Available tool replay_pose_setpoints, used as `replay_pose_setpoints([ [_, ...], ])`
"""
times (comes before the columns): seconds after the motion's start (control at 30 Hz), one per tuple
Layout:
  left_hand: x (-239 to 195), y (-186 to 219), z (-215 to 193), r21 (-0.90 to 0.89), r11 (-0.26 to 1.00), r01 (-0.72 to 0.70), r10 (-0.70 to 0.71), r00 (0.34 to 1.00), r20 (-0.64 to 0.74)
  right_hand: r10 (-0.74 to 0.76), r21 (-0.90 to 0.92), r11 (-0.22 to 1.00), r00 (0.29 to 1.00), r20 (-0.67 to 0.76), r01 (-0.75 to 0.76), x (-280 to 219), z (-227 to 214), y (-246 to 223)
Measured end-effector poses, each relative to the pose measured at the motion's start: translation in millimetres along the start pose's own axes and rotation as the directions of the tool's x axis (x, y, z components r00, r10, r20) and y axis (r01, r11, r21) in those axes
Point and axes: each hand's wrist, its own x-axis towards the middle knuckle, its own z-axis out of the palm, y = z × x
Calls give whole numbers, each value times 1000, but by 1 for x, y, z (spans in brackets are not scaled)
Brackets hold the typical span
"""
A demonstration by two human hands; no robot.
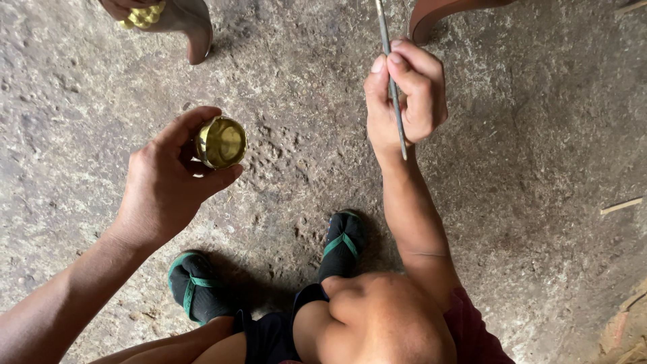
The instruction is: The person paints the carved details on the legs of a brown wooden table with gold paint using a small brush. They repeatedly dip the brush into a small container of gold paint held in the left hand and apply it to the ornate carvings.
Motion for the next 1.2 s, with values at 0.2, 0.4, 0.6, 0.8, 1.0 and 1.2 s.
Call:
replay_pose_setpoints([
  [0.2, -3, -2, 0, -14, 999, 30, -30, 1000, 0, 29, 13, 999, 999, 19, -29, -8, -3, -6],
  [0.4, -3, -3, -1, 35, 998, 49, -48, 999, -10, 257, 350, 900, 965, 50, -258, -18, -17, -10],
  [0.6, -1, -1, 0, 21, 999, 42, -42, 999, 1, 335, 561, 764, 939, 77, -318, -14, -17, 3],
  [0.8, -3, 0, 1, 79, 996, 29, -30, 1000, 4, 346, 641, 704, 936, 68, -307, -5, -7, 29],
  [1.0, -1, 4, 4, 24, 1000, -11, 11, 1000, 8, 434, 681, 614, 891, 131, -399, 5, -16, 39],
  [1.2, 1, 7, 5, 3, 1000, 11, -11, 999, 35, 453, 653, 619, 878, 156, -436, 10, -14, 38],
])
